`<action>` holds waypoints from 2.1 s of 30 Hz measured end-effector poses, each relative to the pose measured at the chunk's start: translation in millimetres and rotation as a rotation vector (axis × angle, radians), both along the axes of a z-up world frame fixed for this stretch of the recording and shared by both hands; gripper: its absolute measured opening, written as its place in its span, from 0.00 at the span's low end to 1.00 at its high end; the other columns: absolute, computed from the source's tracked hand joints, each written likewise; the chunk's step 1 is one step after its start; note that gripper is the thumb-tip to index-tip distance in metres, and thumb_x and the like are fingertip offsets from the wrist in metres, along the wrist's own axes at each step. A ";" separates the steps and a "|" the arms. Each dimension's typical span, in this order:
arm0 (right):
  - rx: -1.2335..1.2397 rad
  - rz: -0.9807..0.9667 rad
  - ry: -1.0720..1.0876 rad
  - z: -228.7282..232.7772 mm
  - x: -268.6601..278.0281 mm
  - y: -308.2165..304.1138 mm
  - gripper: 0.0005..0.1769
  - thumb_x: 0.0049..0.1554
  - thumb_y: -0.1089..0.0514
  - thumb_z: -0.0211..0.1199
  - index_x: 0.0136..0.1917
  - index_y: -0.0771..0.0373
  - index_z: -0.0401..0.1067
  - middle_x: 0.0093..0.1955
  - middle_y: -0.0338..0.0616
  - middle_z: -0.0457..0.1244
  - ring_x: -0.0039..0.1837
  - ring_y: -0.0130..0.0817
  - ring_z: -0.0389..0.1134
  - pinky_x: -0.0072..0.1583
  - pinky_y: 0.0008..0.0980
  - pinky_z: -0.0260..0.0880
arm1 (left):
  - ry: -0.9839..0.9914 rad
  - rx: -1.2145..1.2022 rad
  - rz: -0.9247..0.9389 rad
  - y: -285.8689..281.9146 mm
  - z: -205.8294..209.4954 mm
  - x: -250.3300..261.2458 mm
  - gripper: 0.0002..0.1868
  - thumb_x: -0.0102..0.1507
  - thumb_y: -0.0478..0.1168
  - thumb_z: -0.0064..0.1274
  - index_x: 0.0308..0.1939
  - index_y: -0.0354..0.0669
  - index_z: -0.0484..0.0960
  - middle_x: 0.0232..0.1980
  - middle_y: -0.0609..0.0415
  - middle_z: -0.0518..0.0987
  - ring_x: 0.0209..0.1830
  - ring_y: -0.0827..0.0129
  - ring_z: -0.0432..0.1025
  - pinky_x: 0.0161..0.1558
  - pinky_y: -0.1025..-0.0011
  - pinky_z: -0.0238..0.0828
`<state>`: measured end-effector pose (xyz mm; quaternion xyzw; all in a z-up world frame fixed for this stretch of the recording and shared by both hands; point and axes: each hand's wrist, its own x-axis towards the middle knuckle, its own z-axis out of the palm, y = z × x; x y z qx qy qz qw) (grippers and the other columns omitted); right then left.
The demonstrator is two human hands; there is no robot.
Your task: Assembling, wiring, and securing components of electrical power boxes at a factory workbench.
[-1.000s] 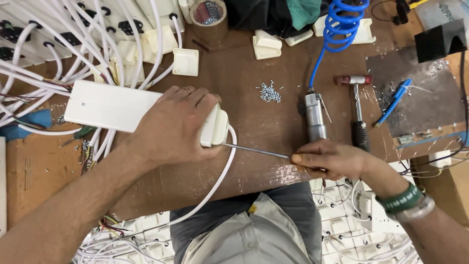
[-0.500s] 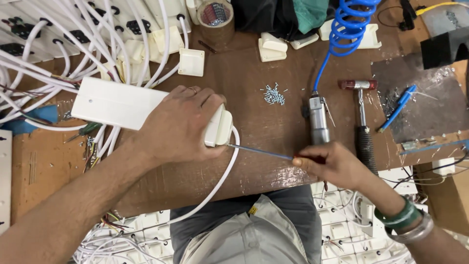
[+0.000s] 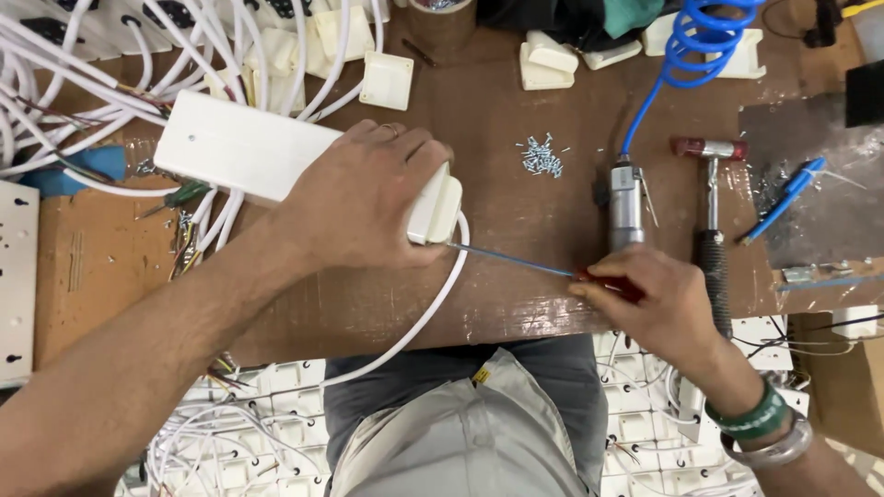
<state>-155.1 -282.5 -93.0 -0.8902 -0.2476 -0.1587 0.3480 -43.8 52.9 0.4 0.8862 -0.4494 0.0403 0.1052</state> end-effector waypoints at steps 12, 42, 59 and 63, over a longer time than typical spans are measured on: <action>0.228 0.101 0.968 -7.3 16.1 -21.4 0.23 0.44 0.56 0.78 0.53 0.62 0.79 0.39 0.40 0.73 0.38 0.22 0.71 0.37 0.25 0.74 | 0.001 -0.024 0.016 2.2 -7.5 2.6 0.43 0.47 0.62 0.69 0.53 0.33 0.73 0.49 0.39 0.78 0.52 0.46 0.73 0.57 0.53 0.66; 0.224 -0.114 1.079 -35.9 5.6 -25.4 0.15 0.58 0.50 0.68 0.44 0.65 0.82 0.30 0.46 0.66 0.34 0.28 0.64 0.35 0.31 0.64 | -0.025 0.015 0.001 0.0 -6.3 1.6 0.45 0.46 0.64 0.68 0.52 0.33 0.72 0.48 0.39 0.77 0.50 0.48 0.74 0.54 0.55 0.67; 0.294 -0.004 1.271 -58.4 13.2 -52.6 0.17 0.65 0.49 0.67 0.52 0.67 0.82 0.30 0.41 0.63 0.30 0.26 0.57 0.32 0.28 0.54 | 0.017 0.024 0.037 -1.5 -3.9 -1.4 0.45 0.46 0.62 0.69 0.53 0.31 0.73 0.48 0.39 0.77 0.51 0.47 0.73 0.57 0.54 0.65; 0.145 -0.002 1.286 -0.4 13.5 -10.8 0.16 0.50 0.51 0.73 0.48 0.62 0.80 0.30 0.36 0.67 0.30 0.22 0.58 0.32 0.26 0.57 | 0.005 0.002 0.025 0.6 -4.5 -2.9 0.44 0.45 0.61 0.69 0.53 0.32 0.73 0.48 0.39 0.77 0.52 0.47 0.73 0.57 0.55 0.65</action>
